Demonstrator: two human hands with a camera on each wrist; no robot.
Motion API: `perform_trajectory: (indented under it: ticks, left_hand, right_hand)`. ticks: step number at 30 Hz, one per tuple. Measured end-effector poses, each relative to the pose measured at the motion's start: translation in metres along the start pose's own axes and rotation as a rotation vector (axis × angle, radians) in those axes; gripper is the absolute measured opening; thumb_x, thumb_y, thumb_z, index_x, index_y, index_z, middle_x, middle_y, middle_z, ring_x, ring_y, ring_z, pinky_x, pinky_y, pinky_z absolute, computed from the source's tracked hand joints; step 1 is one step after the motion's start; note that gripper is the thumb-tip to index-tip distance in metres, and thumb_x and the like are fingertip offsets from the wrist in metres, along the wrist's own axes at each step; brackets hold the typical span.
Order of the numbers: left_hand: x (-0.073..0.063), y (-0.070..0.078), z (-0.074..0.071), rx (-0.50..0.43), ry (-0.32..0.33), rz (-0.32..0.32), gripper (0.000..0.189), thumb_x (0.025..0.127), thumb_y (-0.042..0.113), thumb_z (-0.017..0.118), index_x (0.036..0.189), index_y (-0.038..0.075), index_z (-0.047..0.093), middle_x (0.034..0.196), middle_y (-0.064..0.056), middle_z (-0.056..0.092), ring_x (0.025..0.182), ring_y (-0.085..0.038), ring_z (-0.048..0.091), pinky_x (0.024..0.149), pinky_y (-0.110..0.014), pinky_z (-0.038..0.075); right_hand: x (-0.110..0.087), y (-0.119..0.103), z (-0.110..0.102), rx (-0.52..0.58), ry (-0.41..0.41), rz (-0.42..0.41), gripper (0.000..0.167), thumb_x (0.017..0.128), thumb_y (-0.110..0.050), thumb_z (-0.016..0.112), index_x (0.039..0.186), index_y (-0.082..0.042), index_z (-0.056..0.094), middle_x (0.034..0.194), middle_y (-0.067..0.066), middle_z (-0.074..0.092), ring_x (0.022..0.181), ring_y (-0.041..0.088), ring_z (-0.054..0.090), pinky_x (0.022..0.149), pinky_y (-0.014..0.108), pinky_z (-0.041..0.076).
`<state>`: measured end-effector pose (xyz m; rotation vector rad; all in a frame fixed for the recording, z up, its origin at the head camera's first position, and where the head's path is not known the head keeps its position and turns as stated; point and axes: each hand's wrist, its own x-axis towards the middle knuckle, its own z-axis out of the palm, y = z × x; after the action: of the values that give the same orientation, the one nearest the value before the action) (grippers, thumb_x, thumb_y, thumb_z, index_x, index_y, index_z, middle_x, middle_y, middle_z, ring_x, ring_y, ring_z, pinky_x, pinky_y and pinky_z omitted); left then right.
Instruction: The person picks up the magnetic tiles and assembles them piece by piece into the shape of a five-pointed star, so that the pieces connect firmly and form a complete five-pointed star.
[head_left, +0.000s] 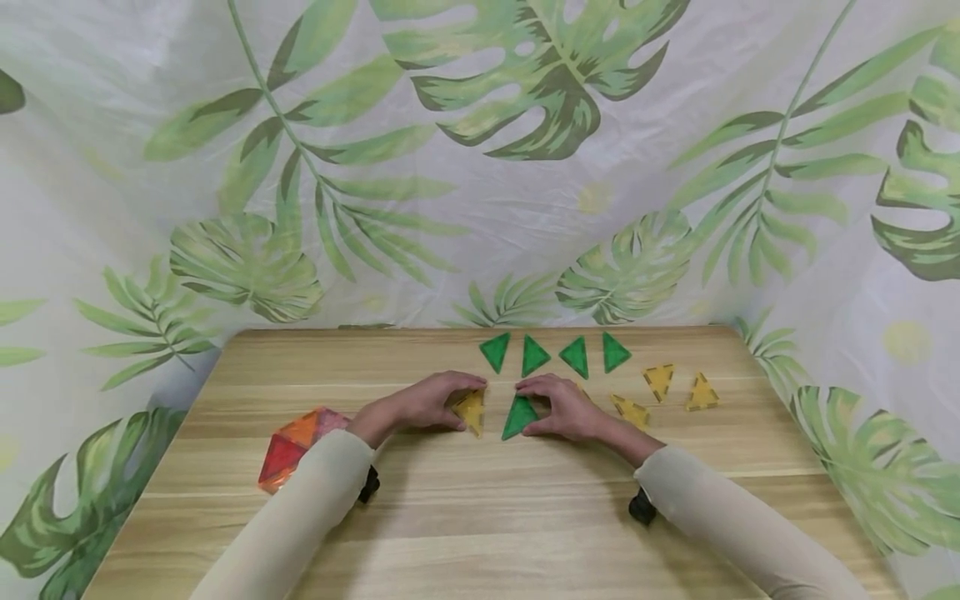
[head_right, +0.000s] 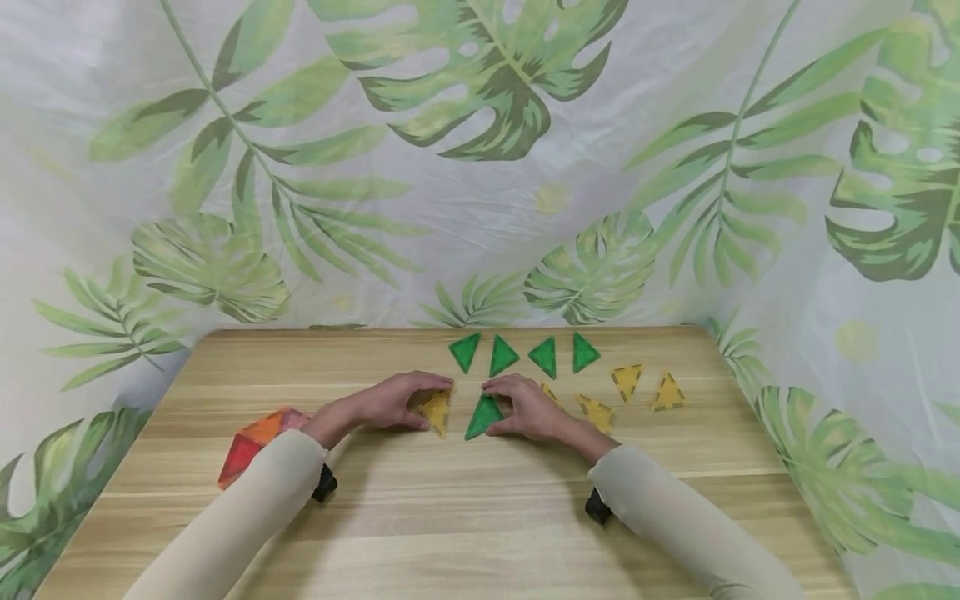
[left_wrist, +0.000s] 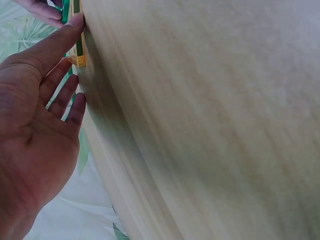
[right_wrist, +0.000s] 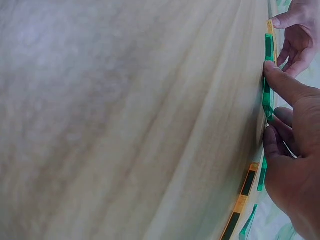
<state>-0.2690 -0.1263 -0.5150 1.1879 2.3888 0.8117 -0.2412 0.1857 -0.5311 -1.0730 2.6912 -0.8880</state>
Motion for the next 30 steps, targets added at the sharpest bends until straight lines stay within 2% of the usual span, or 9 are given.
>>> perform_trajectory:
  ticks: [9,18,30]
  left_hand:
    - [0.002,-0.001,-0.001,0.035,-0.008,-0.03,0.068,0.09,0.011,0.086,0.149,-0.002,0.056,0.155,-0.018,0.054,0.147,-0.036,0.047,0.123,-0.05,0.037]
    - [-0.001,-0.001,-0.001,0.063,0.008,0.01,0.065,0.085,0.012,0.09,0.143,-0.001,0.063,0.149,-0.016,0.061,0.142,-0.034,0.053,0.119,-0.047,0.042]
    - [-0.008,-0.003,-0.002,0.107,0.03,0.047,0.065,0.085,0.017,0.091,0.141,-0.002,0.065,0.146,-0.017,0.063,0.139,-0.034,0.057,0.116,-0.047,0.046]
  right_hand:
    - [0.0,0.003,0.0,-0.015,0.015,-0.032,0.062,0.086,-0.032,0.091,0.137,-0.002,0.07,0.144,0.011,0.066,0.136,0.034,0.058,0.111,0.052,0.049]
    - [0.002,0.002,0.001,0.008,0.004,-0.06,0.062,0.086,-0.033,0.091,0.137,-0.003,0.07,0.144,0.01,0.066,0.135,0.031,0.06,0.109,0.05,0.052]
    - [0.016,-0.011,0.01,0.067,-0.027,-0.096,0.062,0.085,-0.028,0.092,0.137,-0.002,0.07,0.146,0.011,0.065,0.136,0.028,0.06,0.11,0.043,0.052]
